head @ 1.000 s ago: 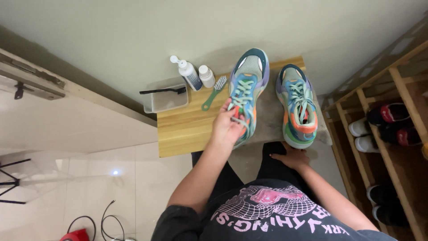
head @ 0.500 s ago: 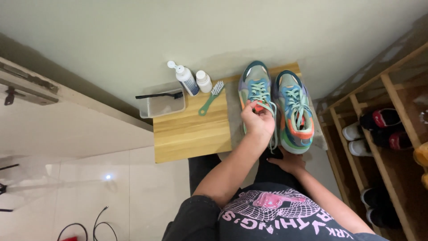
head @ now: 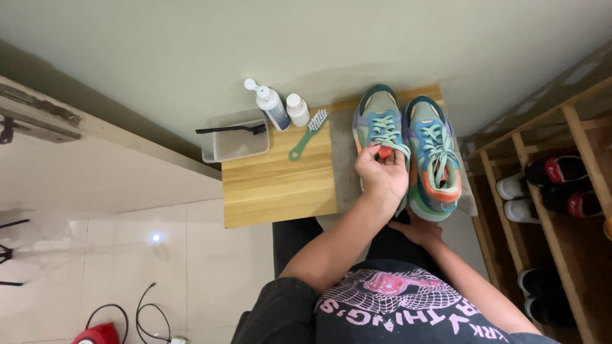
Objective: The person wipes the exterior of a pair of colorful sneakers with a cloth. They place a cloth on the table, position one sneaker on it, and wipe the upper and sides before moving the second sneaker next to it.
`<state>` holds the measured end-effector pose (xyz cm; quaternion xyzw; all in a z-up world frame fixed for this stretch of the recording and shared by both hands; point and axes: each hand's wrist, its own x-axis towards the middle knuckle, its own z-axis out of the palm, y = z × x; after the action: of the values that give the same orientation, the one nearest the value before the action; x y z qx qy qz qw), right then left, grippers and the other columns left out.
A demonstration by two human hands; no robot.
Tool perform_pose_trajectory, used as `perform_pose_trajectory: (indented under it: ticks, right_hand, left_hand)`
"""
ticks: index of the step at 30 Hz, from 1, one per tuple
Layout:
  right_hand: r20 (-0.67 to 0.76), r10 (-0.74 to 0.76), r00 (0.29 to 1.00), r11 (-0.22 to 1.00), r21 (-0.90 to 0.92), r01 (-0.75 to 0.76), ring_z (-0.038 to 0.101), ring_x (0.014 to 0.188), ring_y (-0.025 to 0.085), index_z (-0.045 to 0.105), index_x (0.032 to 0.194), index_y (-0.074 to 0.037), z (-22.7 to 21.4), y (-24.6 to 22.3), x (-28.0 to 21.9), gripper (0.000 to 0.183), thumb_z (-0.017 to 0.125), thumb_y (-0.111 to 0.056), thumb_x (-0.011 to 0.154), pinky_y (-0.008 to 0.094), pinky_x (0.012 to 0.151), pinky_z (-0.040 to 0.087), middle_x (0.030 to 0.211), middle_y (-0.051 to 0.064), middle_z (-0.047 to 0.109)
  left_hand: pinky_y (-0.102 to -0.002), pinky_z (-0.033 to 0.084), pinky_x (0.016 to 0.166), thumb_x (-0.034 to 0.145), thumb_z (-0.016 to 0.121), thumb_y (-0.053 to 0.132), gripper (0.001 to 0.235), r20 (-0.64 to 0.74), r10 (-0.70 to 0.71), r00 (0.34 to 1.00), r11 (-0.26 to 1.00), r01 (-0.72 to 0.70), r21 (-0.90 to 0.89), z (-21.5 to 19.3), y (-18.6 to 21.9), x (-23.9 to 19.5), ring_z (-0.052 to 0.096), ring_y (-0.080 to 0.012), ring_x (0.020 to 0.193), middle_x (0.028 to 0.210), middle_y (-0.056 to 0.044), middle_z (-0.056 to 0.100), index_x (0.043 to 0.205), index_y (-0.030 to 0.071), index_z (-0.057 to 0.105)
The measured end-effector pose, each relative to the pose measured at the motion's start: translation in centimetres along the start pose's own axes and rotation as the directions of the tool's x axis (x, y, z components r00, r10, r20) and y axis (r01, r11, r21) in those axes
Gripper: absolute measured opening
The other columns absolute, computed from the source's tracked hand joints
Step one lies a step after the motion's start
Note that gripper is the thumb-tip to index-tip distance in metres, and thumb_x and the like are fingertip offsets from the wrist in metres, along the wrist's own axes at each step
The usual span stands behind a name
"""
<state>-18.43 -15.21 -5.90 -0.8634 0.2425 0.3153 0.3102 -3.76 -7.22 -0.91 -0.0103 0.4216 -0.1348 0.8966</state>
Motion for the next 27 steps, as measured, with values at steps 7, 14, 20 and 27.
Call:
perform_pose_trajectory:
  ticks: [7, 14, 20, 27]
  right_hand:
    - [-0.001, -0.004, 1.0, 1.0, 0.015, 0.004, 0.03, 0.154, 0.035, 0.033, 0.164, -0.023, -0.8, -1.0, -0.2, 0.119, 0.061, -0.095, 0.073, 0.05, 0.125, 0.028, 0.167, 0.013, 0.035]
    - [-0.072, -0.076, 0.994, 0.995, 0.059, 0.081, 0.036, 0.151, 0.036, 0.038, 0.161, -0.017, -2.0, -2.4, -0.6, 0.108, 0.066, -0.081, 0.079, 0.053, 0.124, 0.029, 0.165, 0.013, 0.039]
    - [-0.172, -0.14, 0.975, 0.976, 0.14, 0.165, 0.045, 0.142, 0.041, 0.047, 0.152, -0.007, -0.7, -1.4, 1.9, 0.096, 0.069, -0.068, 0.081, 0.057, 0.117, 0.037, 0.153, 0.02, 0.049]
    - [-0.253, -0.029, 0.967, 0.965, 0.246, 0.093, 0.051, 0.131, 0.037, 0.054, 0.14, -0.012, 1.2, 1.7, 7.1, 0.08, 0.071, -0.063, 0.082, 0.054, 0.107, 0.041, 0.137, 0.014, 0.054]
  left_hand:
    - [-0.035, 0.049, 0.104, 0.074, 0.071, 0.01, 0.04, -0.01, 0.002, 1.0, 0.998, -0.001, 0.065, 0.6, -0.8, -1.4, 0.053, -0.0156, 0.1, 0.107, 0.002, 0.042, 0.111, 0.022, 0.059]
    - [-0.03, 0.043, 0.101, 0.081, 0.062, 0.002, 0.06, 0.113, -0.064, 0.992, 0.906, 0.01, 0.422, -0.5, 1.0, -3.6, 0.047, -0.0167, 0.105, 0.109, 0.0, 0.04, 0.132, 0.029, 0.05]
    - [-0.03, 0.064, 0.072, 0.086, 0.06, 0.007, 0.038, 0.396, -0.051, 0.917, 0.383, -0.348, 0.856, 0.2, 10.3, -7.8, 0.074, -0.0212, 0.093, 0.113, -0.015, 0.073, 0.124, 0.007, 0.065]
    - [-0.055, 0.04, 0.116, 0.084, 0.068, 0.003, 0.073, 0.424, 0.264, 0.867, 0.003, -0.44, 0.898, 0.1, 15.7, -1.8, 0.036, -0.0425, 0.148, 0.159, -0.025, 0.032, 0.153, 0.009, 0.045]
